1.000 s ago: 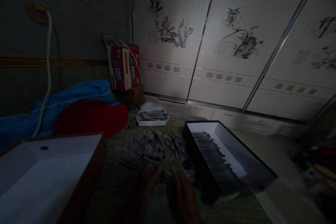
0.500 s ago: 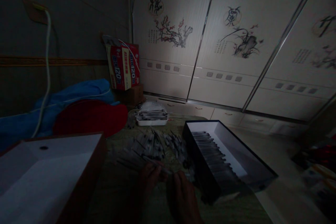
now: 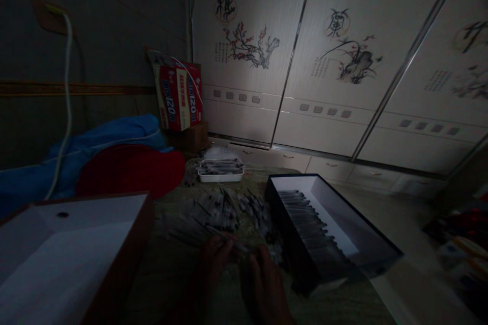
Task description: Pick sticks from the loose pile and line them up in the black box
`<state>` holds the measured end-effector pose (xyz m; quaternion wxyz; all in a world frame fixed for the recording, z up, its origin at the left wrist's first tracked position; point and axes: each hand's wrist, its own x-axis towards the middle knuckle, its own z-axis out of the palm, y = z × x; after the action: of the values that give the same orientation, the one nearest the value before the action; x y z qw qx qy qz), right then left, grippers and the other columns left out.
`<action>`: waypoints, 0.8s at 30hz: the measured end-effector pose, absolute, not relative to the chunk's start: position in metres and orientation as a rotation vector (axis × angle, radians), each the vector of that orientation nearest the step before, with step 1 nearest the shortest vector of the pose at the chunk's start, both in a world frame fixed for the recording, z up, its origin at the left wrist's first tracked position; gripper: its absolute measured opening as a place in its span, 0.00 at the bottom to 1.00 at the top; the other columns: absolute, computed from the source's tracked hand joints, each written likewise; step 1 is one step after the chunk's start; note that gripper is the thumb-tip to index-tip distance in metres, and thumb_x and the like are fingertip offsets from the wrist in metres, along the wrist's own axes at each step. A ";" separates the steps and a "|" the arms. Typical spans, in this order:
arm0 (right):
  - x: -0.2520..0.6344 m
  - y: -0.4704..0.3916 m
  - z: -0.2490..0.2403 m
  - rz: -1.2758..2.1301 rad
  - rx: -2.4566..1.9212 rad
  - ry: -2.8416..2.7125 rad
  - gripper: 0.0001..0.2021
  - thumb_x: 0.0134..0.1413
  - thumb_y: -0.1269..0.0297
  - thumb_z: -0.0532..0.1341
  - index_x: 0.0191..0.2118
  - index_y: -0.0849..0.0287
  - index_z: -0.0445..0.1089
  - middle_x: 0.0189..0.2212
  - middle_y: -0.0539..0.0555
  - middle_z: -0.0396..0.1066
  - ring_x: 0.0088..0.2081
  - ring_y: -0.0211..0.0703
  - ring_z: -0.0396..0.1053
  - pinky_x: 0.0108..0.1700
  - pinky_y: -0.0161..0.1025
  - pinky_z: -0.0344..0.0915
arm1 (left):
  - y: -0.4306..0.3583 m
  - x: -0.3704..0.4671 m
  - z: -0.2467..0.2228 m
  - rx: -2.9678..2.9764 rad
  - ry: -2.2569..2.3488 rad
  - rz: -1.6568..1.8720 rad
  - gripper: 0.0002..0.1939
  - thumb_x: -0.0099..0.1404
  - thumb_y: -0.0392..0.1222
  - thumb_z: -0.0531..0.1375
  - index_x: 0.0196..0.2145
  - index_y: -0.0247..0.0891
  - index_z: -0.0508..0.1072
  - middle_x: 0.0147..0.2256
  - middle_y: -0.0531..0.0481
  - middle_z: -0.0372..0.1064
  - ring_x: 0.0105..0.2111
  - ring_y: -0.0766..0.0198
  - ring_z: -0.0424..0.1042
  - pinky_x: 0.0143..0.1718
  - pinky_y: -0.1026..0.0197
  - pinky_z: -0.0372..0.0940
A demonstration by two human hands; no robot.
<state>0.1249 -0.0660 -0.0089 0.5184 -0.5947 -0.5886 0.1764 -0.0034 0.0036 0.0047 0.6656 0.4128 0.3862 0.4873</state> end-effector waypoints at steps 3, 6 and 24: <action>0.124 -0.065 -0.007 0.501 -1.448 -1.461 0.12 0.62 0.57 0.47 0.34 0.55 0.63 0.21 0.47 0.65 0.21 0.37 0.62 0.24 0.30 0.56 | 0.004 -0.004 0.004 0.945 0.868 1.112 0.17 0.45 0.53 0.66 0.27 0.38 0.71 0.22 0.51 0.74 0.23 0.61 0.72 0.26 0.61 0.66; 0.123 -0.064 -0.011 0.488 -1.458 -1.469 0.15 0.63 0.57 0.44 0.30 0.56 0.61 0.20 0.47 0.62 0.21 0.36 0.60 0.24 0.30 0.56 | 0.004 -0.004 0.003 0.959 0.850 1.108 0.17 0.46 0.54 0.66 0.27 0.38 0.71 0.21 0.51 0.74 0.22 0.62 0.72 0.25 0.62 0.66; 0.150 -0.067 0.001 0.182 -1.556 -1.003 0.18 0.61 0.54 0.46 0.45 0.60 0.64 0.38 0.60 0.71 0.38 0.45 0.70 0.39 0.38 0.64 | -0.021 0.014 0.001 1.497 0.994 1.048 0.10 0.53 0.44 0.62 0.33 0.40 0.76 0.34 0.45 0.74 0.33 0.56 0.72 0.33 0.60 0.65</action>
<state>0.1500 -0.0675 0.0014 0.5976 -0.6708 -0.4322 0.0784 0.0138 -0.0212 0.0006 0.5064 0.6206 0.4120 0.4345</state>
